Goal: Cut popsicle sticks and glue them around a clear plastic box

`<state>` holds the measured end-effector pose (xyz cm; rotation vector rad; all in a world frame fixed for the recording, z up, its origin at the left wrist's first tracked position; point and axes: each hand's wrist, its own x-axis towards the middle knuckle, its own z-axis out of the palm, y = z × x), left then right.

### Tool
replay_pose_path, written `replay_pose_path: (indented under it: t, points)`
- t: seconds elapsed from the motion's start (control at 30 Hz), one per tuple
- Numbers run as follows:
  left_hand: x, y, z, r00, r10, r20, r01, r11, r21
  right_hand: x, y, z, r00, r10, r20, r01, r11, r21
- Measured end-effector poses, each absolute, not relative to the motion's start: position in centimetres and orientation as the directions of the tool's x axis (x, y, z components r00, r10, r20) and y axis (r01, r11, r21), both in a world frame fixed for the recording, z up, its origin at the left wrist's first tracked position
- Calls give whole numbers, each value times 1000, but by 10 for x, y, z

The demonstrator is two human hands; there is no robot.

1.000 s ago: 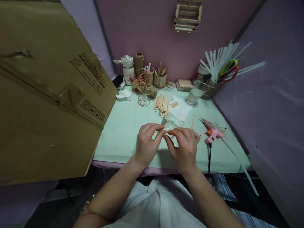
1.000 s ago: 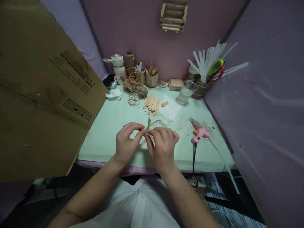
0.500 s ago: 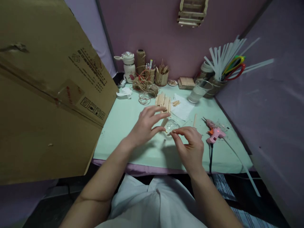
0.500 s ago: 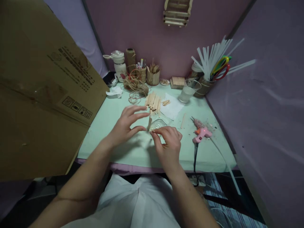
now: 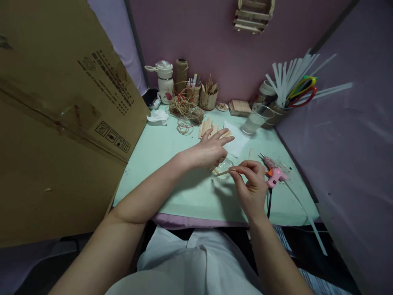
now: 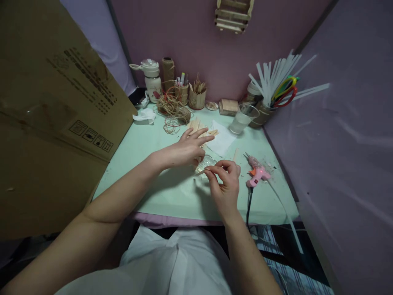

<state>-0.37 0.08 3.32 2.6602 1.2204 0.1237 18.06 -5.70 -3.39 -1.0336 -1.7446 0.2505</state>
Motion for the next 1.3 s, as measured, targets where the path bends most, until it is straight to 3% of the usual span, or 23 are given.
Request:
replay_pose_path:
  t: [0.13,0.33,0.6,1.3]
  points:
    - [7,-1,36,673,740,-10,731,-662,165,187,-55,-42,-79,712,697,586,599,-545]
    - [7,1,32,723,689,-48,684,-704,190,187,-57,-49,-53,706,706,626,575,-528]
    - [11,-5,43,641,750,-162,768,-627,134,186,-52,-50,-88,702,707,645,581,-496]
    - [12,0,35,691,715,-106,720,-666,195,184,-46,-53,-59,742,668,647,538,-541]
